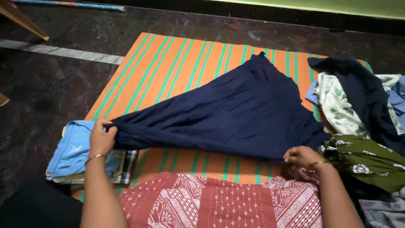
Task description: The person folds a light blue t-shirt and places it on a stack, then unfolds and refolds a dark blue long-sleeved shirt on a striped mat. The person smooths and aligns the garment before folding it into a compact shape.
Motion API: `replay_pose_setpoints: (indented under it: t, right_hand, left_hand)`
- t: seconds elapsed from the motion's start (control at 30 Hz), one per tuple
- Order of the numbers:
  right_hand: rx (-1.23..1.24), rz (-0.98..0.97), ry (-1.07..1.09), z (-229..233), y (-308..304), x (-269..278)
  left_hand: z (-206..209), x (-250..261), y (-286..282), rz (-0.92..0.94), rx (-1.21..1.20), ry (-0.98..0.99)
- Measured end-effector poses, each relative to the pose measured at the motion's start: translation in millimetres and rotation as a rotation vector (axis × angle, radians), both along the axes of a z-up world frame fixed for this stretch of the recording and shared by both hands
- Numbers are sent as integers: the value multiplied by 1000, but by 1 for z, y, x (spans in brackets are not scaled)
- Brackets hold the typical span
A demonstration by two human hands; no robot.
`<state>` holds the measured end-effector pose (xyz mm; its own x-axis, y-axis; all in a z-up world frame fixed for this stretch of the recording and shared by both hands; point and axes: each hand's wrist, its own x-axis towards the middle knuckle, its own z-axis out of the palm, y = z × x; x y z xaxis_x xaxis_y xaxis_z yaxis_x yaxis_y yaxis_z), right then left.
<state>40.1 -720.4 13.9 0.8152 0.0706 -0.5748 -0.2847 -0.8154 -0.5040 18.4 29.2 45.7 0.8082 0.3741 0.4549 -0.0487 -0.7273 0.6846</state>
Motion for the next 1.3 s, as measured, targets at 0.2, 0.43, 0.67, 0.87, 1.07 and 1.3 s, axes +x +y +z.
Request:
replay_pose_setpoints:
  t: [0.2,0.43,0.67,0.87,1.07,1.3]
  right_hand:
    - [50,-6,178,18,1,-11]
    - [110,-70,59,38,22,-12]
    - [278,-69,-35,40,49,-9]
    - [272,162,25,35,60,-11]
    - [107,148,106,53,71,-19]
    - [64,174,-310,52,58,-16]
  left_hand:
    - [-11,-40,36,22,-292,528]
    - [-34,-66,71,284,-78,558]
    - [-37,-76,77,537,117,57]
    - [-65,-75,85,654,74,132]
    - [-91,-78,90,570,121,82]
    - [-13,-78,62,389,237,-211]
